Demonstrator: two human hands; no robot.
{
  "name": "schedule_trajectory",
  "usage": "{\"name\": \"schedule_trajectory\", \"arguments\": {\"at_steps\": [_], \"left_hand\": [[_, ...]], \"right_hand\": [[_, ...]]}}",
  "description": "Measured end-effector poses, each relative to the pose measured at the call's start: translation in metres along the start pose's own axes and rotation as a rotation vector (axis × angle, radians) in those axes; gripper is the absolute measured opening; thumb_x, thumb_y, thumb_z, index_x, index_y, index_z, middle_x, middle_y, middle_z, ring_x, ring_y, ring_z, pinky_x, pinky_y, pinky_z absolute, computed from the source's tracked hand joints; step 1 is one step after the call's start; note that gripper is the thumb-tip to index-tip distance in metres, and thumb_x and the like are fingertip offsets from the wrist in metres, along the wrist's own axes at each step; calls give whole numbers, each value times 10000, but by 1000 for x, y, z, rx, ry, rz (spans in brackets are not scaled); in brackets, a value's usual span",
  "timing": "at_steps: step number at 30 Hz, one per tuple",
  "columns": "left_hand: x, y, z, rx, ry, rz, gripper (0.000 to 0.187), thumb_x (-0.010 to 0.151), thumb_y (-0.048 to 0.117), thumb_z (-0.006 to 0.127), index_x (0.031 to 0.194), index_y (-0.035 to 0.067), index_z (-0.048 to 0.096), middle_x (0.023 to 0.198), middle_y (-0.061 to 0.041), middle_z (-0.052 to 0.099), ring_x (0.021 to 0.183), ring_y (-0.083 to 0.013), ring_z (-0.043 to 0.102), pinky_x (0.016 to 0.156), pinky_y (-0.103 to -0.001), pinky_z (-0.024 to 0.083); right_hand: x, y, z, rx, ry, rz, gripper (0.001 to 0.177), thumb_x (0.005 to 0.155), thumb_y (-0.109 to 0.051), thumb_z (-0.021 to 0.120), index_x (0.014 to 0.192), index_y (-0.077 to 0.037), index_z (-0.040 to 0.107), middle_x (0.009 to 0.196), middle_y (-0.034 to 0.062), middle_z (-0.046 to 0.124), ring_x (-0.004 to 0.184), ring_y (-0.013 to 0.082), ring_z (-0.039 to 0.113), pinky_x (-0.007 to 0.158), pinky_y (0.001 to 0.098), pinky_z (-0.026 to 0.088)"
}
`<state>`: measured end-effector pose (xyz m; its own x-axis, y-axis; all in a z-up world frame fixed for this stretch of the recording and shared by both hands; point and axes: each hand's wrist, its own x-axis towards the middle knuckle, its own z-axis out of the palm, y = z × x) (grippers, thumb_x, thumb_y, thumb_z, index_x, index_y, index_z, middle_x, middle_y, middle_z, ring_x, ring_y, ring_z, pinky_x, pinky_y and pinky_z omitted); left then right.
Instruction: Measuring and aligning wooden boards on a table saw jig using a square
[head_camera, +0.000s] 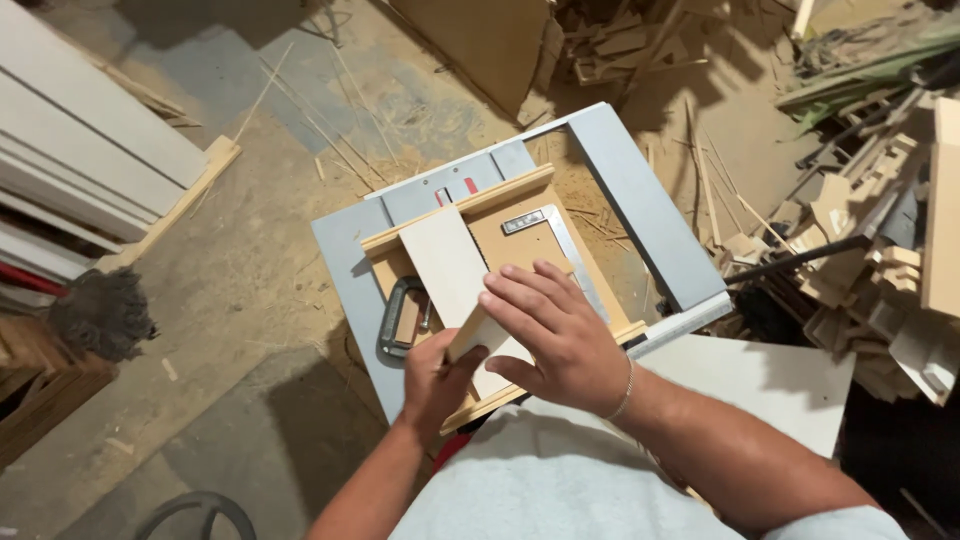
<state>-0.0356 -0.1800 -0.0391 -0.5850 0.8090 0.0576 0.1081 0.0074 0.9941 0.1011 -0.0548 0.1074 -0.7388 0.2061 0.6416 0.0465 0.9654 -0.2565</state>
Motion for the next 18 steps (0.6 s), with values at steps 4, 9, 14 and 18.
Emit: {"name": "schedule_trajectory", "arguments": {"at_steps": [4, 9, 14, 18], "left_hand": [[-10, -25, -10, -25, 63, 14, 212, 742, 115, 860, 929, 44, 791, 727, -186, 716, 688, -231, 682, 645, -452, 551], [-5, -49, -34, -104, 330, -70, 105, 789, 58, 806, 875, 26, 755, 684, -115, 683, 661, -163, 577, 642, -384, 536], [14, -93, -50, -196, 624, -236, 250, 1027, 302, 654, 983, 60, 699, 872, -29, 636, 827, -145, 539, 770, -328, 489], [43, 23, -23, -440, 744, -401, 493, 1062, 388, 572, 1295, -46, 569, 1329, -173, 541, 1250, -231, 487, 1102, -386, 382]], "right_hand": [[-17, 34, 12, 32, 9, 40, 672, 909, -531, 704, 1414, -98, 614, 1409, 136, 634, 1337, 362, 574, 1191, 512, 353], [-109, 172, 66, -35, -130, 381, 551, 915, -443, 738, 1341, -99, 670, 1282, 142, 686, 1249, 357, 624, 1121, 494, 433], [-167, 254, 114, -157, -611, 865, 757, 894, -459, 761, 1417, 44, 545, 1320, 302, 628, 1286, 449, 587, 1125, 528, 448], [-199, 294, 143, -84, -652, 1212, 665, 885, -599, 687, 1402, -191, 594, 1265, 125, 697, 1226, 353, 642, 1030, 517, 512]]}}
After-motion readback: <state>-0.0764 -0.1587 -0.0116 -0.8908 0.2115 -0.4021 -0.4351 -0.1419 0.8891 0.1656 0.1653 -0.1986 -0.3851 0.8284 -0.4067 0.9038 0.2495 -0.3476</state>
